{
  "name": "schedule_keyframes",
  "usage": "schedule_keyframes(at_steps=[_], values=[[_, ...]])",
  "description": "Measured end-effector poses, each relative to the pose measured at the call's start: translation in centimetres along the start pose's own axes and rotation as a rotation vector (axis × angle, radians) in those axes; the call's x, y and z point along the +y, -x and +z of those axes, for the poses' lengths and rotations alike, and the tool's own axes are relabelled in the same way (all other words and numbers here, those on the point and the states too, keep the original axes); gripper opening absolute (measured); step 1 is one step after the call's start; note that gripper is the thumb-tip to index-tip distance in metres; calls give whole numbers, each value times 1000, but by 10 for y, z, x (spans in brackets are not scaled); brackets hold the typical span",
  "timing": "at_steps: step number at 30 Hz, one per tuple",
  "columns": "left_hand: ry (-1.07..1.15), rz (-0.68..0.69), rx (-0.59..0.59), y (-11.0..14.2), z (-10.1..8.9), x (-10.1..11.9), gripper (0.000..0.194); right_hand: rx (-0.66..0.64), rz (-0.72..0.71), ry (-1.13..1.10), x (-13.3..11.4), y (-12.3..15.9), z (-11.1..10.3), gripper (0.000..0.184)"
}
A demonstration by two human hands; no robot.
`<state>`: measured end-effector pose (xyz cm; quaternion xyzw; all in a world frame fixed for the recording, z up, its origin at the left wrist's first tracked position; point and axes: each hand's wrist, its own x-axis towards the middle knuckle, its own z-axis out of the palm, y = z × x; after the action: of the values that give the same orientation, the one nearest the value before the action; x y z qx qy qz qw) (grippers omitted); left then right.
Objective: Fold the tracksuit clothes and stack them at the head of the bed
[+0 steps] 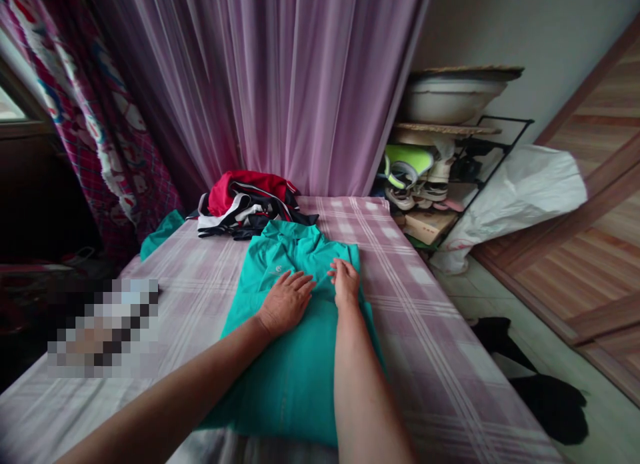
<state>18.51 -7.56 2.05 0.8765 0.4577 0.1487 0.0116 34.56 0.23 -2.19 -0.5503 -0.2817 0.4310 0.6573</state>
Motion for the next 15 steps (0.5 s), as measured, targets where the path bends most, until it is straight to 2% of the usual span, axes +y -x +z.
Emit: schedule_keyframes(at_steps=[3,5,7,10,12,15], values=[[-14,-156,51,17,-2,22,45,-3,-18,28,0,1,2,32],[-18,-198,56,35,1,27,50,-1,-18,33,0,3,2,32],[-33,-191,32,54,4,20,56,1,-18,43,-1,5,2,31],[-51,-187,-4,71,4,-1,62,-3,-29,81,-1,5,1,30],[-58,-196,-24,74,3,-12,65,-11,-52,127,-2,5,1,30],[-66,-213,-51,69,3,-15,66,-58,-126,267,-10,11,6,31]])
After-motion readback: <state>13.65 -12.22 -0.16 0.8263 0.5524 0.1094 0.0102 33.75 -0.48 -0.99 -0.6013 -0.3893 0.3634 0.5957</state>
